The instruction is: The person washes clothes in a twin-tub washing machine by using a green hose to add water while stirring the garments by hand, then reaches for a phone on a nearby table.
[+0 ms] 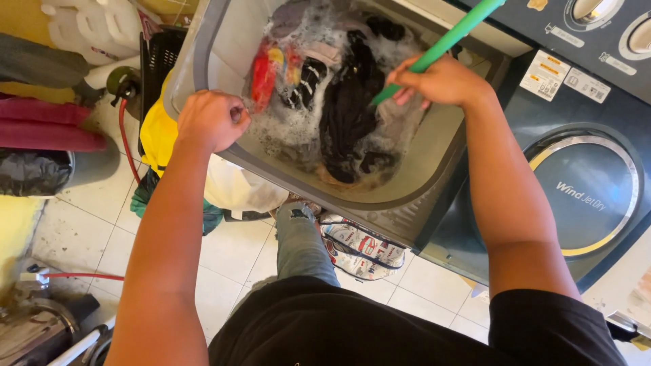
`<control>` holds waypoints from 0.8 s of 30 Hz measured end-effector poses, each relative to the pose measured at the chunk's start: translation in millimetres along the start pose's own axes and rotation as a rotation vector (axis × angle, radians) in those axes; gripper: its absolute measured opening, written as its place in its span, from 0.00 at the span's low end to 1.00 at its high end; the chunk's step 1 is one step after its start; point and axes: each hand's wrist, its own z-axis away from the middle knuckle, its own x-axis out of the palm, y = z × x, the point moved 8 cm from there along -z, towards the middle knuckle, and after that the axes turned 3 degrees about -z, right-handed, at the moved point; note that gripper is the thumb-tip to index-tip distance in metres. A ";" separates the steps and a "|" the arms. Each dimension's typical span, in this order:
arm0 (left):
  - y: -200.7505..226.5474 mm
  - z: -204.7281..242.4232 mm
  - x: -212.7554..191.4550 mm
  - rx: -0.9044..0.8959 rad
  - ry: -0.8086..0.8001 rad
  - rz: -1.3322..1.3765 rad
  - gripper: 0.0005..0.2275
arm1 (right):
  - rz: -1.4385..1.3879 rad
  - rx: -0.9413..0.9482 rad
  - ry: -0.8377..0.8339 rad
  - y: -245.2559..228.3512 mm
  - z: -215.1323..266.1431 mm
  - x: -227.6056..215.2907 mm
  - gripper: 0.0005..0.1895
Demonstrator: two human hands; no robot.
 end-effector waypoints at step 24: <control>-17.1 -4.7 25.9 0.117 0.175 -0.023 0.14 | 0.341 0.061 -0.038 60.3 -8.3 -36.0 0.23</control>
